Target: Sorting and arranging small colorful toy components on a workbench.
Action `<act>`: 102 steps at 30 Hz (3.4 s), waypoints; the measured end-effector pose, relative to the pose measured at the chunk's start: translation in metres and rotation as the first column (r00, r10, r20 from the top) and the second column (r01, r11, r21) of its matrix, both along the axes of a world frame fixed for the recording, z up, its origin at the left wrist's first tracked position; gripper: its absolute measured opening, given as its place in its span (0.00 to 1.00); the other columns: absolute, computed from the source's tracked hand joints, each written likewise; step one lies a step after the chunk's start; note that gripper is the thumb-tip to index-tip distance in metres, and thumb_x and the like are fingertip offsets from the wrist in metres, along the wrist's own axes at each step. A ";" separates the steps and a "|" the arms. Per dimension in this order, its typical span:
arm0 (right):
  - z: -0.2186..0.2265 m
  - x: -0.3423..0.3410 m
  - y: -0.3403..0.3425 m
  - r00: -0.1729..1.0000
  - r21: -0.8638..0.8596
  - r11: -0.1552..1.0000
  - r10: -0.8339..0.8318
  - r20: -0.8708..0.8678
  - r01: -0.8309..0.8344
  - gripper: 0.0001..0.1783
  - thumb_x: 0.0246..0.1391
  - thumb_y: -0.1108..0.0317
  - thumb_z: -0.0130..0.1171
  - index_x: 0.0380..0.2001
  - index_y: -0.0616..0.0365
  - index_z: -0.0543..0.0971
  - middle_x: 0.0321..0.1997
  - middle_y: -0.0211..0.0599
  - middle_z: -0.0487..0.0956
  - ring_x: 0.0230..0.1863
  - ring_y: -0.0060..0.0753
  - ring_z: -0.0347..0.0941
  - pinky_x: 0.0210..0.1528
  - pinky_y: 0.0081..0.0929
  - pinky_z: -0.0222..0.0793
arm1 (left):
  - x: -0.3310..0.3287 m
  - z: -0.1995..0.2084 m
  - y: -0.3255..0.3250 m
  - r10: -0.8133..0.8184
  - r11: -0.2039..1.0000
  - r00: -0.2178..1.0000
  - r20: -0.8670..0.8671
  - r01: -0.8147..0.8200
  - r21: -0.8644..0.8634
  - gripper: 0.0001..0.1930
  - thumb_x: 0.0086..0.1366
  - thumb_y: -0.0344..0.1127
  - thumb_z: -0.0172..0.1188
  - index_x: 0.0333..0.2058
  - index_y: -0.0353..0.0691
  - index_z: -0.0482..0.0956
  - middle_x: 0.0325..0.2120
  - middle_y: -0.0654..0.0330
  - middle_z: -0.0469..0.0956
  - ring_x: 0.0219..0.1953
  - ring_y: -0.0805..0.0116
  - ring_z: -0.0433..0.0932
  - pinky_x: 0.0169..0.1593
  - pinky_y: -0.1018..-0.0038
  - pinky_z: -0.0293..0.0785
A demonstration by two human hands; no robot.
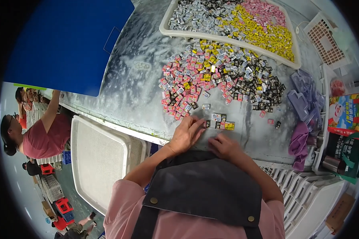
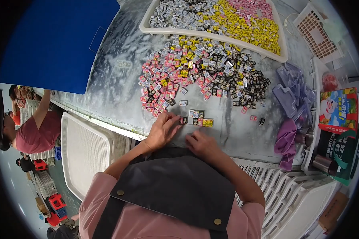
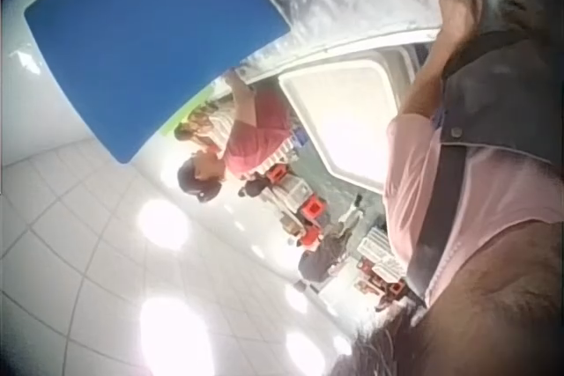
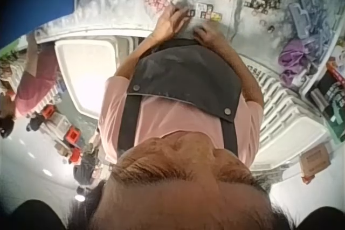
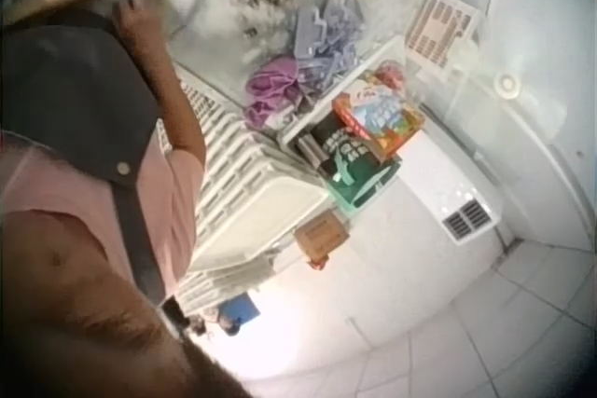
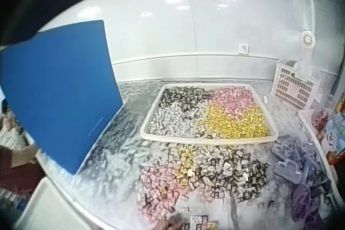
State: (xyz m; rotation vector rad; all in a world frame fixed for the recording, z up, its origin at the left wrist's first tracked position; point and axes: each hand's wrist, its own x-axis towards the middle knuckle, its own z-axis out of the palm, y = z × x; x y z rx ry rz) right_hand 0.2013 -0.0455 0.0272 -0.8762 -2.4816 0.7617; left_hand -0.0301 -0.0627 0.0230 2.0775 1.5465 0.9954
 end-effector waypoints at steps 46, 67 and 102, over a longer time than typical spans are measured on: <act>0.029 -0.019 0.033 0.870 -0.681 0.690 -0.466 -0.158 0.245 0.08 0.67 0.69 0.54 0.36 0.63 0.76 0.28 0.32 0.79 0.28 0.18 0.74 0.31 0.21 0.70 | 0.014 0.023 0.006 -0.059 0.998 0.993 0.100 0.062 -0.026 0.17 0.62 0.30 0.65 0.50 0.33 0.79 0.42 0.53 0.77 0.39 0.61 0.78 0.45 0.68 0.75; 0.011 -0.023 0.008 0.955 -0.268 0.936 -0.268 -0.125 0.227 0.15 0.56 0.68 0.64 0.46 0.56 0.77 0.38 0.42 0.78 0.38 0.49 0.78 0.38 0.41 0.74 | 0.029 -0.004 -0.017 0.548 0.658 0.456 0.701 0.283 -0.698 0.08 0.69 0.32 0.62 0.41 0.32 0.81 0.29 0.59 0.84 0.30 0.74 0.81 0.36 0.77 0.79; -0.037 -0.021 0.042 0.842 0.477 0.864 -0.132 0.523 -0.161 0.15 0.62 0.66 0.51 0.51 0.51 0.77 0.44 0.41 0.77 0.43 0.40 0.76 0.43 0.31 0.76 | 0.019 -0.049 0.008 -0.009 0.995 0.995 0.096 0.018 -0.096 0.12 0.62 0.32 0.56 0.41 0.30 0.70 0.46 0.43 0.64 0.36 0.43 0.77 0.38 0.56 0.76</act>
